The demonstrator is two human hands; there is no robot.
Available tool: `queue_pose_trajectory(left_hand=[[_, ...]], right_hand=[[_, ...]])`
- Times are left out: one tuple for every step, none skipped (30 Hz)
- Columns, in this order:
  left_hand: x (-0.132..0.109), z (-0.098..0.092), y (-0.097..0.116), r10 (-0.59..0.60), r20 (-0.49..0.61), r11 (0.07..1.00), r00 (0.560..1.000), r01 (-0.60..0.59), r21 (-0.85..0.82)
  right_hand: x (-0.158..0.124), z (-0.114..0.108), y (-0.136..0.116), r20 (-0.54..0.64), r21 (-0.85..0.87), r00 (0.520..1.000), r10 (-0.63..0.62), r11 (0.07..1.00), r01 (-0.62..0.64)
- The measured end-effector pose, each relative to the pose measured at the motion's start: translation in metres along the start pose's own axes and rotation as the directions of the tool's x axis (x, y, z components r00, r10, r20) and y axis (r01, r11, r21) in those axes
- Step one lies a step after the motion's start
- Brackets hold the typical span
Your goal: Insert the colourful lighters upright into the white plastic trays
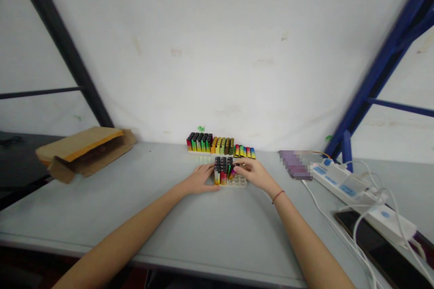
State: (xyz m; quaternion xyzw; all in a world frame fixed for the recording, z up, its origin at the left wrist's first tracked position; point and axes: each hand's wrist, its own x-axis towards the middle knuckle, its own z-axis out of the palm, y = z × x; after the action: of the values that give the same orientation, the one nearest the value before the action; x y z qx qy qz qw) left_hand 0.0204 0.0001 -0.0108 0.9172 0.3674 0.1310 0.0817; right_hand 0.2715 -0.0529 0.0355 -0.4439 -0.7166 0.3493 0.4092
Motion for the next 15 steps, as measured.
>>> queue_pose_trajectory(left_hand=[[0.0, 0.0, 0.0, 0.001, -0.001, 1.0, 1.0, -0.001, 0.0], [0.0, 0.0, 0.0, 0.001, 0.0, 1.0, 1.0, -0.001, -0.001], [0.0, 0.0, 0.0, 0.0, 0.0, 1.0, 1.0, 0.0, -0.002], [0.0, 0.0, 0.0, -0.002, -0.001, 1.0, 1.0, 0.002, -0.004], [0.0, 0.0, 0.0, -0.003, -0.003, 1.0, 1.0, 0.003, -0.007], [0.0, 0.0, 0.0, -0.001, -0.006, 1.0, 1.0, 0.001, -0.01], [0.0, 0.001, 0.0, 0.003, -0.012, 1.0, 1.0, -0.004, -0.013], [0.0, 0.001, 0.0, 0.006, -0.016, 1.0, 1.0, -0.006, -0.013], [0.0, 0.001, 0.0, 0.006, -0.018, 1.0, 1.0, -0.006, -0.012], [0.0, 0.002, -0.001, 0.005, -0.017, 1.0, 1.0, -0.005, -0.009], [0.0, 0.002, -0.001, 0.001, -0.013, 1.0, 1.0, -0.001, -0.006], [0.0, 0.001, -0.001, -0.005, -0.008, 1.0, 1.0, 0.005, -0.004], [0.0, 0.001, -0.001, -0.01, -0.003, 1.0, 1.0, 0.01, -0.002], [0.0, 0.001, 0.0, -0.011, 0.001, 1.0, 1.0, 0.011, -0.001], [0.0, 0.0, 0.0, -0.009, 0.005, 1.0, 1.0, 0.009, 0.0]], right_hand=[[0.0, 0.001, 0.001, 0.004, -0.003, 1.0, -0.005, 1.0, 0.005], [0.0, 0.002, 0.001, 0.01, -0.016, 1.0, -0.011, 1.0, 0.011], [0.0, 0.003, 0.002, 0.016, -0.035, 1.0, -0.017, 0.999, 0.018], [0.0, 0.004, 0.002, 0.022, -0.058, 1.0, -0.022, 0.998, 0.023], [0.0, 0.006, 0.002, 0.021, -0.079, 0.999, -0.027, 0.996, 0.028], [0.0, 0.007, 0.002, 0.009, -0.098, 0.999, -0.032, 0.995, 0.033], [0.0, 0.008, 0.002, -0.012, -0.113, 0.999, -0.039, 0.993, 0.038], [0.0, 0.008, 0.001, -0.033, -0.123, 0.998, -0.047, 0.991, 0.042], [0.0, 0.008, 0.0, -0.051, -0.131, 0.997, -0.053, 0.99, 0.046], [0.0, 0.007, 0.0, -0.07, -0.138, 0.996, -0.058, 0.989, 0.048], [0.0, 0.004, 0.0, -0.094, -0.148, 0.994, -0.058, 0.988, 0.044], [0.001, 0.0, 0.001, -0.128, -0.171, 0.99, -0.055, 0.985, 0.032], [0.001, -0.006, 0.003, -0.177, -0.213, 0.983, -0.049, 0.977, 0.01], [0.001, -0.013, 0.006, -0.234, -0.273, 0.971, -0.041, 0.962, -0.026], [0.001, -0.021, 0.01, -0.292, -0.356, 0.956, -0.031, 0.931, -0.078]])
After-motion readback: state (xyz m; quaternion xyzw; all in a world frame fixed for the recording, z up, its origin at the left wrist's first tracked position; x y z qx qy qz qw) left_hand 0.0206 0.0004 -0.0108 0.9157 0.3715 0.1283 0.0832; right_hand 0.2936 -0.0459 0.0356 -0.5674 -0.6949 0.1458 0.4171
